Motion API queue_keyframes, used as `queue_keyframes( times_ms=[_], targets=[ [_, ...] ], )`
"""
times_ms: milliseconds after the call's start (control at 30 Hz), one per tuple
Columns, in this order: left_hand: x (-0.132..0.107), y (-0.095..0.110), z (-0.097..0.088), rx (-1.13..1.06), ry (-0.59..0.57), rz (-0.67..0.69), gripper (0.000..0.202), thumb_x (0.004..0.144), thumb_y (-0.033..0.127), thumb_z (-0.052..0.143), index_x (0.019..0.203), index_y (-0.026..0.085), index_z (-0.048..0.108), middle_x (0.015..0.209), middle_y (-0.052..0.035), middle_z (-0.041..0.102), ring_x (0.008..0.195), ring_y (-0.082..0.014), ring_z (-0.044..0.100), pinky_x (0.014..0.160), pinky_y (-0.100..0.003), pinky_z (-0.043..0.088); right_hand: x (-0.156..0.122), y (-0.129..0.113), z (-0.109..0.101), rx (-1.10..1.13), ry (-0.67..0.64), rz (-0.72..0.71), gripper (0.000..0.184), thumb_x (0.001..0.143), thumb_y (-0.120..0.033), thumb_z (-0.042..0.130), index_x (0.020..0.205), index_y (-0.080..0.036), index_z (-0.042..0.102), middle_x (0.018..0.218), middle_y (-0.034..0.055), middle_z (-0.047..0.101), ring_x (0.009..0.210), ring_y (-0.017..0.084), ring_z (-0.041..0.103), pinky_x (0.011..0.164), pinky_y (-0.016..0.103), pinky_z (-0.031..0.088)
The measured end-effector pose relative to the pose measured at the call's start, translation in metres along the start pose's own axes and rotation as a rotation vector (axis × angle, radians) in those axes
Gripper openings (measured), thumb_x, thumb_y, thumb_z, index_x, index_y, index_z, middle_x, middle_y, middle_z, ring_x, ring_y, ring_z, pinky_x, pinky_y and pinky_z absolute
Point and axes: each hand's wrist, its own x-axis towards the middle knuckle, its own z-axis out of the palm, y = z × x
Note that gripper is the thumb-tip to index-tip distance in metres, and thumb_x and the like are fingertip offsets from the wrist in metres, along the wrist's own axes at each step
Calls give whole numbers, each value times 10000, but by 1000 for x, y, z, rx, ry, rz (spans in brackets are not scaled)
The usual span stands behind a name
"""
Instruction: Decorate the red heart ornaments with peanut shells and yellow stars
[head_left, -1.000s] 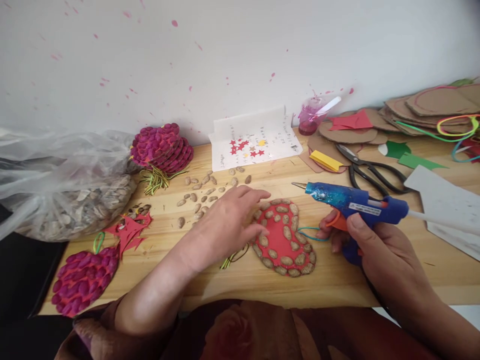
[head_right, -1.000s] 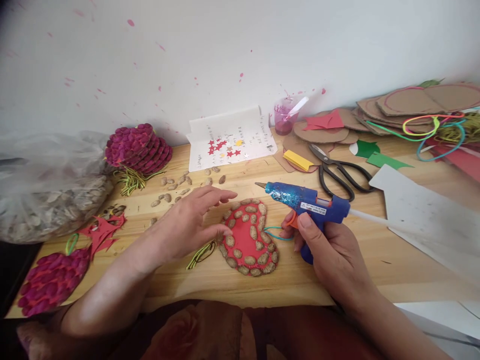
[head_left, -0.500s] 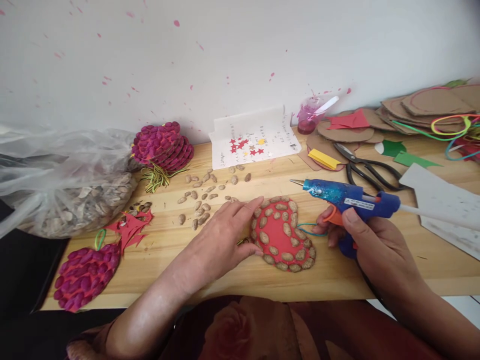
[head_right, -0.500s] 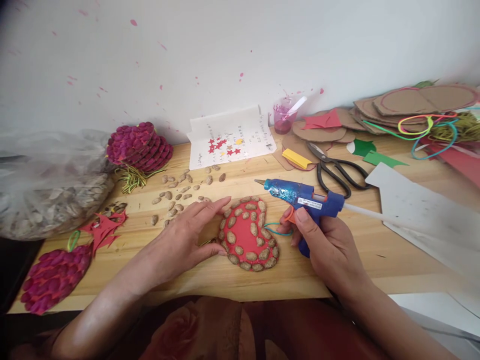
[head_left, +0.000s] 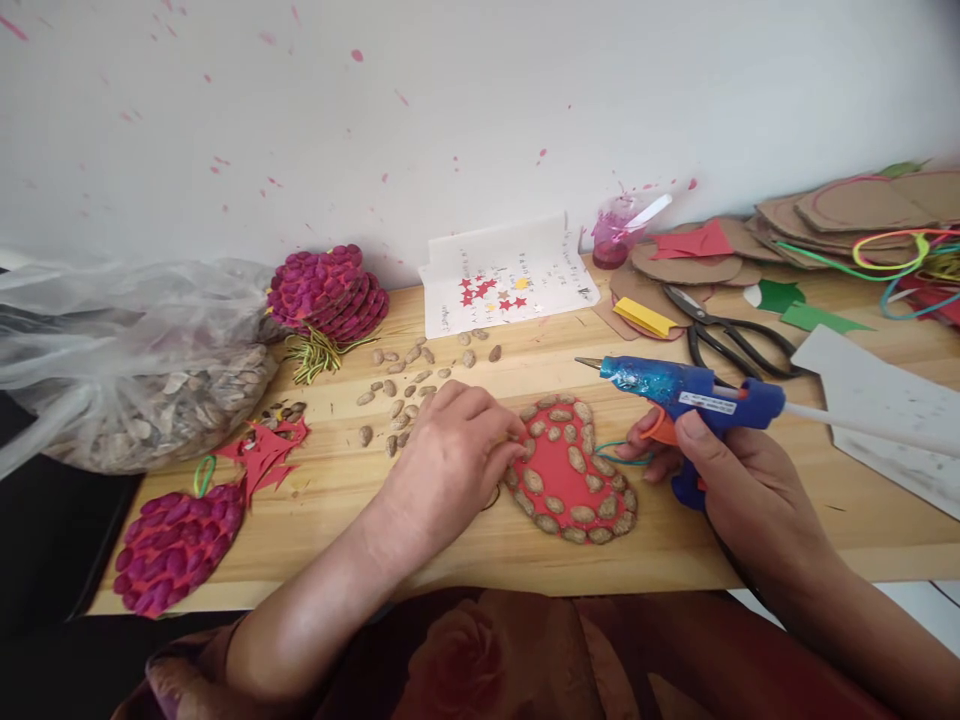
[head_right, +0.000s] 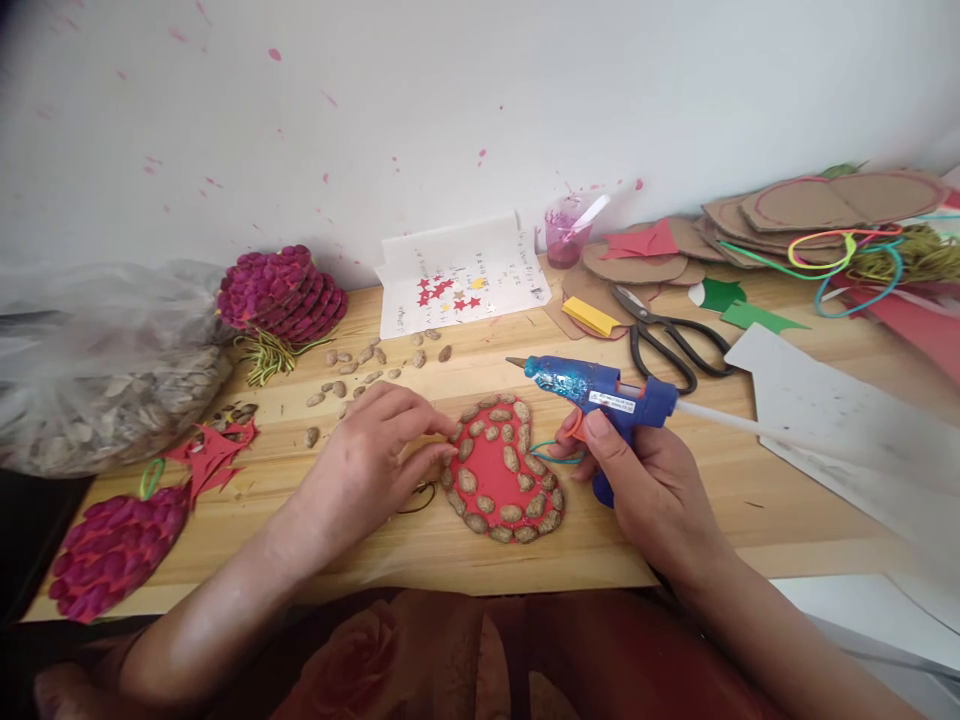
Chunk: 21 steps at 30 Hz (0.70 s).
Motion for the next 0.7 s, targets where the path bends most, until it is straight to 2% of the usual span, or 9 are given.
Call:
queue_keyframes(
  times_ms=[67, 167, 300, 500, 600, 700],
  targets=[
    [9, 4, 0, 40, -49, 46, 130, 951, 215, 604, 879, 194, 710, 911, -53, 677, 953, -228, 558, 904, -402, 468, 1, 1, 0, 6, -1, -7, 364, 890, -586, 626, 846, -239, 726, 805, 18, 747, 616, 177, 625, 599, 317, 503],
    [19, 8, 2, 96, -98, 90, 154, 963, 220, 580, 905, 199, 721, 913, -57, 673, 978, -246, 542, 912, -428, 439, 1, 3, 0, 11, 11, -15, 345, 879, -598, 630, 834, -271, 731, 803, -1, 742, 606, 182, 628, 583, 324, 507],
    [25, 10, 6, 139, -93, 93, 178, 980, 231, 557, 958, 213, 733, 930, -53, 671, 982, -246, 536, 896, -426, 418, 1, 1, 1, 1, 18, -7, 333, 880, -602, 624, 816, -296, 737, 751, -11, 735, 591, 181, 630, 575, 319, 508],
    [27, 9, 10, 130, -105, 95, 186, 980, 242, 563, 937, 220, 743, 932, -52, 678, 989, -244, 546, 894, -421, 396, 0, -2, -1, -27, 15, -28, 346, 875, -608, 620, 797, -292, 736, 731, -1, 740, 573, 179, 609, 579, 320, 503],
    [26, 3, 5, 116, -68, 90, 172, 973, 253, 578, 922, 221, 740, 908, -47, 683, 967, -240, 553, 888, -413, 396, 1, -1, -1, -56, 34, -21, 389, 859, -631, 621, 763, -270, 729, 694, 18, 724, 609, 207, 632, 599, 336, 509],
    [23, -9, -7, 120, 30, 49, 138, 956, 266, 614, 899, 222, 732, 855, -34, 692, 924, -228, 569, 872, -399, 396, 1, -1, -1, -133, 60, -10, 461, 830, -692, 599, 694, -266, 714, 664, 40, 715, 621, 235, 637, 601, 358, 513]
  ],
)
